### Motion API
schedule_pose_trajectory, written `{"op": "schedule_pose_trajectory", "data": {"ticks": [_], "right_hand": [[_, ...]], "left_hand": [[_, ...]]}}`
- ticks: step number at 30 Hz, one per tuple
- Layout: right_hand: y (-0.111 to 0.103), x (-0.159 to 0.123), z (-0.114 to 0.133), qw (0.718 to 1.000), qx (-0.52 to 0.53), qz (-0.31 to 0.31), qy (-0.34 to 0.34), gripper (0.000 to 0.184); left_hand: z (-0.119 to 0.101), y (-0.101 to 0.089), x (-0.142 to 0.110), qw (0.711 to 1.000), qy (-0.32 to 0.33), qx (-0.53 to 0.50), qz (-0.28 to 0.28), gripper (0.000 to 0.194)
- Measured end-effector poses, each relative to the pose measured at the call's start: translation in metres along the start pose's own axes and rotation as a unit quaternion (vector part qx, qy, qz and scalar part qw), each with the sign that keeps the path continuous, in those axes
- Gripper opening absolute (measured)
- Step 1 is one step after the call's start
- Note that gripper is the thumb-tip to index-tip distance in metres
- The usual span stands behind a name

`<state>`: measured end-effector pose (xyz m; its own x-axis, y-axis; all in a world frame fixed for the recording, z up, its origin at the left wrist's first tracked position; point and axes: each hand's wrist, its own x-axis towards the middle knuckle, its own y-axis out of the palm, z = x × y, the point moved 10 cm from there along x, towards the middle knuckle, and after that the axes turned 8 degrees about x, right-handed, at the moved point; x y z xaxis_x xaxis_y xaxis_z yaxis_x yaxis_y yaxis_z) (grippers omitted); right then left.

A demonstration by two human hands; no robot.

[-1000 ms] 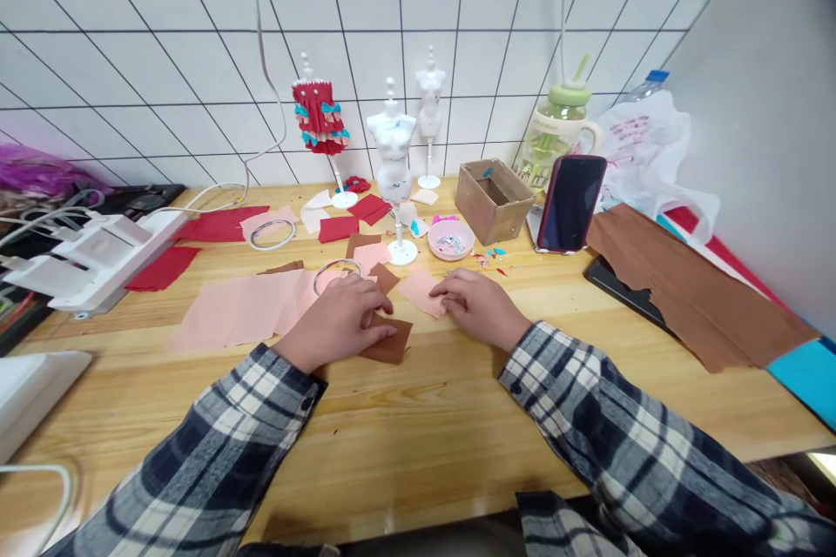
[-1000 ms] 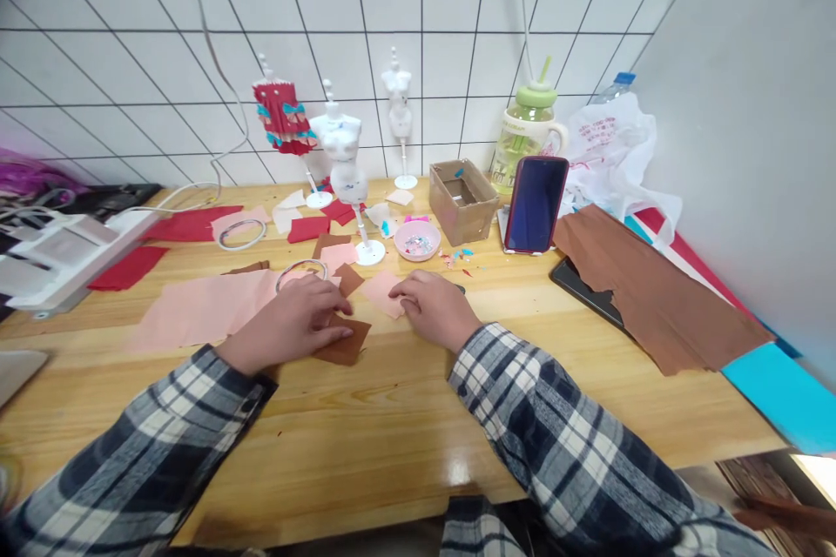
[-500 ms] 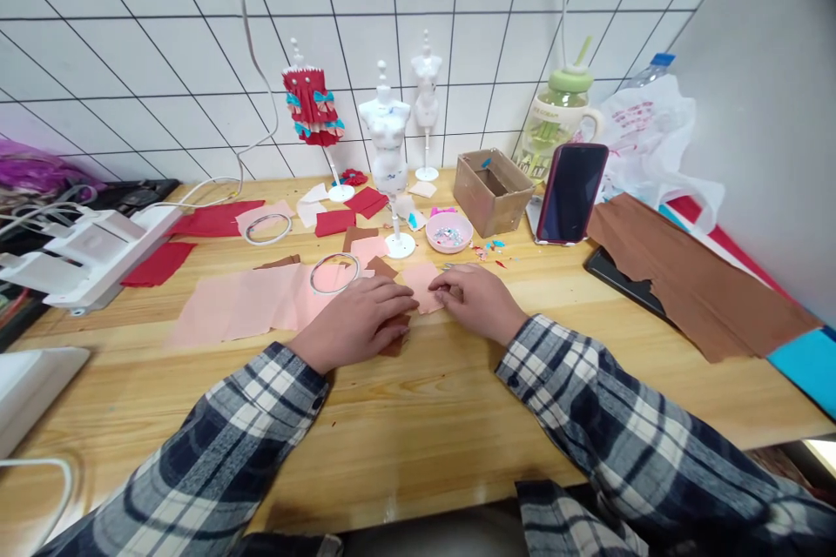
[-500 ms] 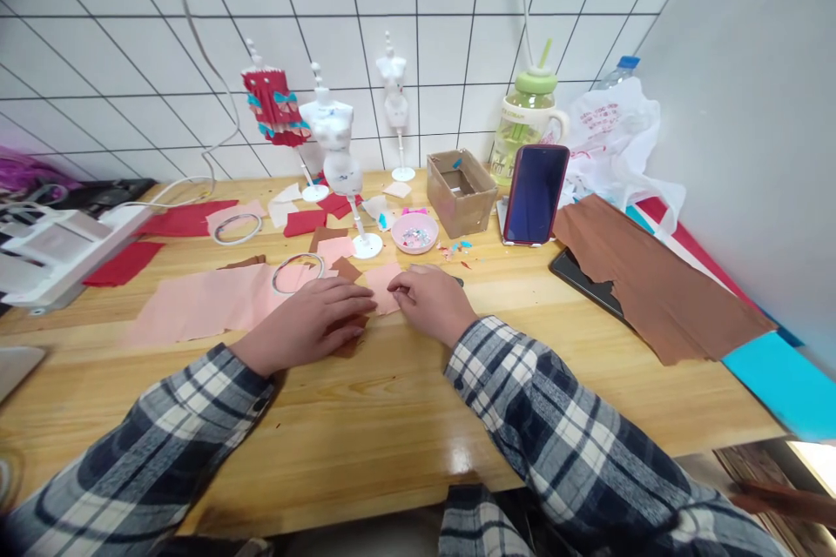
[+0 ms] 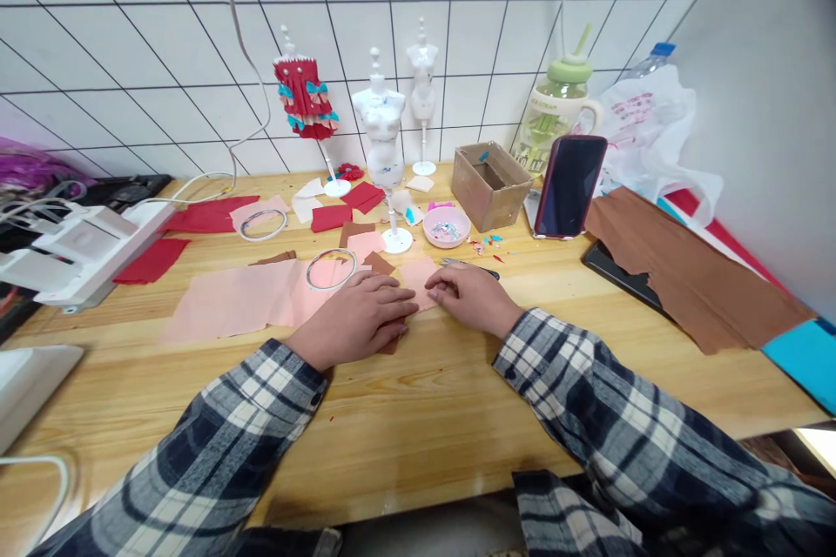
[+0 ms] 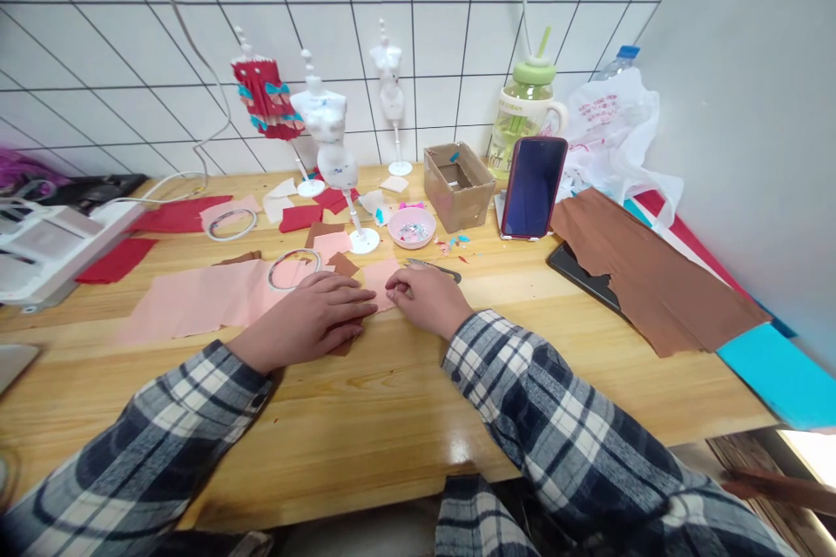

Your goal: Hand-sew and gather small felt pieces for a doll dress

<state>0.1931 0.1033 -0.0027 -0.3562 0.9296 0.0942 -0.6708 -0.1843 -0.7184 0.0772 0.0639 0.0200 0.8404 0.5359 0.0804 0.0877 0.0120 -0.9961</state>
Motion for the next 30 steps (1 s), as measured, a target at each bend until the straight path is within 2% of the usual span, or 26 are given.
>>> {"op": "schedule_pose_trajectory", "data": {"ticks": [4, 8, 10, 13, 16, 20, 23, 30], "right_hand": [[-0.006, 0.001, -0.001, 1.0, 0.02, -0.013, -0.01, 0.023], [-0.005, 0.0, 0.002, 0.999, -0.045, -0.006, -0.025, 0.02], [-0.004, -0.001, 0.003, 0.998, -0.066, -0.007, -0.019, 0.02], [-0.004, -0.001, 0.002, 0.997, -0.07, -0.012, -0.007, 0.018], [-0.004, -0.001, 0.002, 0.998, -0.054, -0.015, -0.003, 0.018], [-0.015, -0.001, 0.005, 0.999, -0.003, -0.054, -0.008, 0.02], [-0.021, -0.004, 0.015, 0.996, 0.018, -0.082, -0.032, 0.016], [-0.012, -0.009, 0.033, 0.994, 0.031, -0.056, -0.089, 0.012]], "left_hand": [[0.003, -0.001, 0.0, 1.0, 0.009, -0.022, -0.017, 0.03], [0.006, -0.006, -0.001, 0.997, 0.003, -0.055, -0.048, 0.028], [0.016, -0.011, -0.003, 0.996, -0.036, -0.055, -0.067, 0.031], [0.038, -0.021, -0.011, 0.986, -0.137, -0.023, -0.097, 0.037], [0.047, -0.022, -0.016, 0.982, -0.174, 0.005, -0.068, 0.036], [0.041, -0.007, -0.013, 0.99, -0.138, -0.026, 0.005, 0.019], [0.041, -0.002, -0.012, 0.989, -0.137, -0.062, 0.007, 0.014], [0.04, -0.006, -0.013, 0.989, -0.126, -0.081, 0.011, 0.02]]}}
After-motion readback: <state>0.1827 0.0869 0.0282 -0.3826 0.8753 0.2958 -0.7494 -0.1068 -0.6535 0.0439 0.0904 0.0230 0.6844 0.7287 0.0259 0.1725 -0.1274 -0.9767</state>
